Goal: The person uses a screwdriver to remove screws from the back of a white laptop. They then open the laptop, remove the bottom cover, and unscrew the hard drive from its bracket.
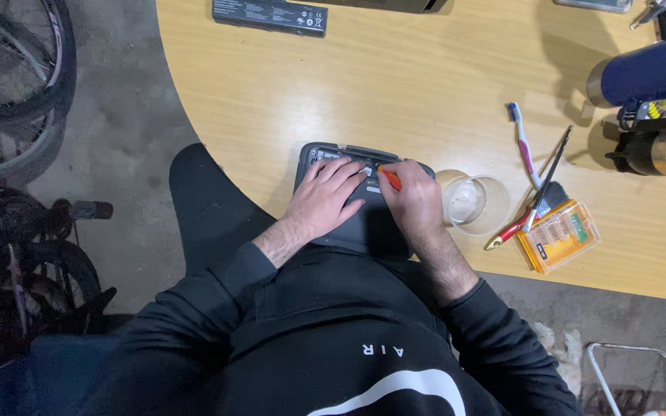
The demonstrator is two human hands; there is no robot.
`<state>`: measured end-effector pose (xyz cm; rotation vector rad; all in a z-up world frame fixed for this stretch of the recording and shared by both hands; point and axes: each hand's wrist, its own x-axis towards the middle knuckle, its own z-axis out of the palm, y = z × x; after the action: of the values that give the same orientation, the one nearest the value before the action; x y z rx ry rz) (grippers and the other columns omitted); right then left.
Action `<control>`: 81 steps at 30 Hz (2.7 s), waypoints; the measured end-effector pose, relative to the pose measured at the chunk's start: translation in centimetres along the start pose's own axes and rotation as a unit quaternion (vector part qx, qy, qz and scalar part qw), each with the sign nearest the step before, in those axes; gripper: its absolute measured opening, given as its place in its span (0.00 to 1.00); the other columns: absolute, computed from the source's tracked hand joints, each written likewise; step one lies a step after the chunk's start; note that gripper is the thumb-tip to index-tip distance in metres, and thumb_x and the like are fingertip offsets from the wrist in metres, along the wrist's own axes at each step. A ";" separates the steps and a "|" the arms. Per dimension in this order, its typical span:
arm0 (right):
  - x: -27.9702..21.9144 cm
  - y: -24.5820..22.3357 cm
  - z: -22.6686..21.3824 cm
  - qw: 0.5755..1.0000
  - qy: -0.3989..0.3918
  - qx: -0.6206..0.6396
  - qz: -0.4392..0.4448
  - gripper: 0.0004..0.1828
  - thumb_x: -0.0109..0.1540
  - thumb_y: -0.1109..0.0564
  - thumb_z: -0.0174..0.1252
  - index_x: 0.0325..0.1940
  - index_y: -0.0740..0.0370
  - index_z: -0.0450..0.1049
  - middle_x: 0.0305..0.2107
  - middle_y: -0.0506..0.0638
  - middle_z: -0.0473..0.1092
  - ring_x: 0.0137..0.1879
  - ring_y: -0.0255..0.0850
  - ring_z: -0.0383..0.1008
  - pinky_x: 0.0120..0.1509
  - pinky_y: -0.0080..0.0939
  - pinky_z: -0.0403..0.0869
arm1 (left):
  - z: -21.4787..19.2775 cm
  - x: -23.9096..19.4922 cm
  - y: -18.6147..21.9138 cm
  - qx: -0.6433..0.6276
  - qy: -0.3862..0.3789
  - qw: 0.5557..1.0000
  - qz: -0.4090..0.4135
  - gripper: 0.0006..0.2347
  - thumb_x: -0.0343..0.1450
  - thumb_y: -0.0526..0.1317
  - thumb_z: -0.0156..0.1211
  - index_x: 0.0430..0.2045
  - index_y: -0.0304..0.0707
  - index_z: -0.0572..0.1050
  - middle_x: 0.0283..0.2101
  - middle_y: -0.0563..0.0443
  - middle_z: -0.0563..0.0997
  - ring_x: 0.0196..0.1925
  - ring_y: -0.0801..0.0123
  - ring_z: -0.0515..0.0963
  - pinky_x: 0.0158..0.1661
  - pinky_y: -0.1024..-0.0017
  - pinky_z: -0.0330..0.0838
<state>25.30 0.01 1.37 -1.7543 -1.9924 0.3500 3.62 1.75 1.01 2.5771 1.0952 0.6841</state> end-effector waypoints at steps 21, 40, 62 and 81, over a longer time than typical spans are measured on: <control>6.0 -3.8 -3.6 0.955 -0.274 -0.094 -0.064 0.17 0.66 0.58 0.53 0.59 0.52 0.64 0.40 0.54 0.65 0.45 0.62 0.79 0.48 0.61 0.81 | 0.3 -0.1 0.0 -0.014 -0.015 0.999 -0.026 0.19 0.73 0.52 0.61 0.53 0.42 0.76 0.57 0.51 0.77 0.65 0.62 0.71 0.65 0.57 0.59; 5.5 -4.2 -3.6 0.962 -0.264 -0.043 0.063 0.12 0.67 0.52 0.53 0.56 0.46 0.65 0.43 0.51 0.67 0.45 0.62 0.79 0.53 0.63 0.79 | 0.3 -0.2 -0.2 -0.011 -0.031 0.999 -0.031 0.20 0.72 0.52 0.62 0.54 0.44 0.75 0.59 0.53 0.76 0.66 0.64 0.70 0.66 0.58 0.58; 4.5 -2.7 -2.5 0.972 -0.225 -0.019 0.066 0.19 0.62 0.53 0.63 0.56 0.44 0.68 0.43 0.46 0.66 0.47 0.57 0.79 0.54 0.60 0.80 | 0.8 -0.4 -0.2 -0.023 -0.028 0.999 -0.032 0.20 0.72 0.53 0.61 0.55 0.44 0.74 0.59 0.53 0.75 0.66 0.64 0.69 0.66 0.58 0.58; 4.4 -4.5 -4.0 0.973 -0.216 -0.080 0.026 0.10 0.70 0.50 0.51 0.55 0.46 0.68 0.37 0.50 0.68 0.39 0.60 0.80 0.46 0.61 0.80 | 0.7 -0.4 -0.3 -0.016 -0.033 0.999 -0.034 0.20 0.71 0.52 0.62 0.55 0.46 0.74 0.59 0.55 0.76 0.66 0.66 0.69 0.66 0.57 0.58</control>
<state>23.09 3.21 7.73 -1.9636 -2.3288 0.6528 3.58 1.63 0.15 2.5040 1.1351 0.5915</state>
